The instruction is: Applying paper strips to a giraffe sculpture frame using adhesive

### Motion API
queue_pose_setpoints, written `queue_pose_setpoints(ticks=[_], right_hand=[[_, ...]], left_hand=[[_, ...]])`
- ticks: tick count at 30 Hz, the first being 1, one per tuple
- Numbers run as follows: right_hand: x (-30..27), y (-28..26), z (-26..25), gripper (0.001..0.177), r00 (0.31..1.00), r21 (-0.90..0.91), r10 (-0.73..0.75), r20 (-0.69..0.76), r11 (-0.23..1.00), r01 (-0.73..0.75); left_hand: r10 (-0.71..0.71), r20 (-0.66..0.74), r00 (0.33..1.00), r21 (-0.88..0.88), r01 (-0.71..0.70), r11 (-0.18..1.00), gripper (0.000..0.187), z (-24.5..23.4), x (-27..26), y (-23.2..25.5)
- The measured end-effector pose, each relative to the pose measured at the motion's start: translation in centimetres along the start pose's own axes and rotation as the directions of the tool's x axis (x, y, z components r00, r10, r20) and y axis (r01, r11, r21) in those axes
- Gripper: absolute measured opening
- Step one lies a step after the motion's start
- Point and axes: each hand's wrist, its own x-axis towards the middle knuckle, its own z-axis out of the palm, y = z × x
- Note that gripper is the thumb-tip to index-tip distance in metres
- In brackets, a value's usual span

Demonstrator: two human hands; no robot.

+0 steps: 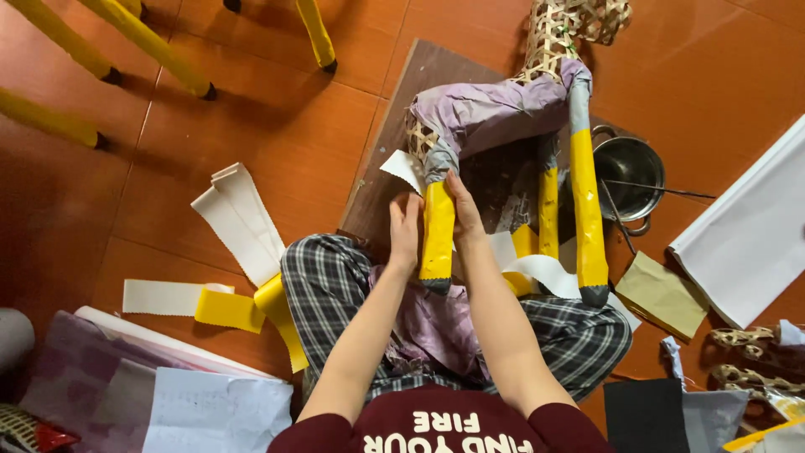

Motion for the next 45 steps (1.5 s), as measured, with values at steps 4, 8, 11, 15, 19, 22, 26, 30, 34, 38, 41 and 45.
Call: queue_pose_setpoints(ticks=[4, 8, 11, 15, 19, 22, 26, 30, 34, 38, 41, 45], right_hand=[[0.8, 0.1, -0.5, 0.032, 0.996, 0.173, 0.088, -0.019, 0.981, -0.083], [-0.3, 0.1, -0.1, 0.047, 0.998, 0.006, 0.059, 0.026, 0.998, -0.059], [-6.0, -1.8, 3.1, 0.079, 0.988, -0.581, -0.152, -0.006, 0.805, 0.12], [-10.1, -1.4, 4.2, 0.07, 0.974, -0.602, -0.181, 0.133, 0.767, 0.224], [-7.2, -0.9, 1.0, 0.061, 0.987, -0.456, -0.066, 0.147, 0.881, 0.127], [-4.6, -0.2, -1.7, 0.058, 0.99, -0.28, 0.069, 0.123, 0.959, -0.032], [-3.6, 0.2, -2.4, 0.057, 0.988, -0.269, 0.082, 0.128, 0.962, -0.045], [-3.5, 0.4, -2.5, 0.055, 0.985, -0.267, 0.062, 0.158, 0.963, -0.018], [-4.0, 0.0, -1.9, 0.055, 0.989, -0.261, 0.09, 0.12, 0.964, -0.056], [-3.5, 0.2, -2.2, 0.055, 0.99, -0.274, 0.077, 0.118, 0.961, -0.042], [-4.2, -0.2, -1.4, 0.054, 0.991, -0.258, 0.073, 0.115, 0.965, -0.041], [-6.2, -1.4, 0.5, 0.057, 0.988, -0.257, 0.07, 0.139, 0.966, -0.033]], left_hand=[[0.063, 0.042, 0.997, 0.069, -0.066, 0.995, 0.061, 3.5, 5.6, 2.0], [0.534, -0.012, 0.845, 0.591, -0.425, 0.686, 0.043, 5.4, 9.3, -1.8], [0.582, 0.033, 0.813, 0.703, -0.433, 0.565, 0.048, 5.6, 9.6, -2.6], [0.528, 0.134, 0.838, 0.645, -0.479, 0.596, 0.054, 5.7, 8.8, -0.6], [0.458, 0.229, 0.859, 0.566, -0.5, 0.655, 0.065, 5.1, 7.8, 1.3], [0.306, 0.21, 0.929, 0.398, -0.367, 0.841, 0.061, 3.8, 6.5, 4.4], [0.268, 0.166, 0.949, 0.349, -0.31, 0.884, 0.096, 2.0, 9.3, 2.4], [0.194, 0.22, 0.956, 0.255, -0.248, 0.934, 0.104, 1.3, 12.3, 1.0], [0.043, 0.331, 0.943, 0.153, -0.098, 0.983, 0.102, 1.1, 14.8, -0.4], [0.033, 0.415, 0.909, 0.032, -0.051, 0.998, 0.102, 1.1, 16.3, -0.8], [0.038, 0.376, 0.926, 0.066, -0.068, 0.996, 0.098, 1.6, 17.0, -0.9], [0.05, 0.301, 0.952, 0.124, -0.091, 0.988, 0.091, 3.0, 17.1, -0.5]])
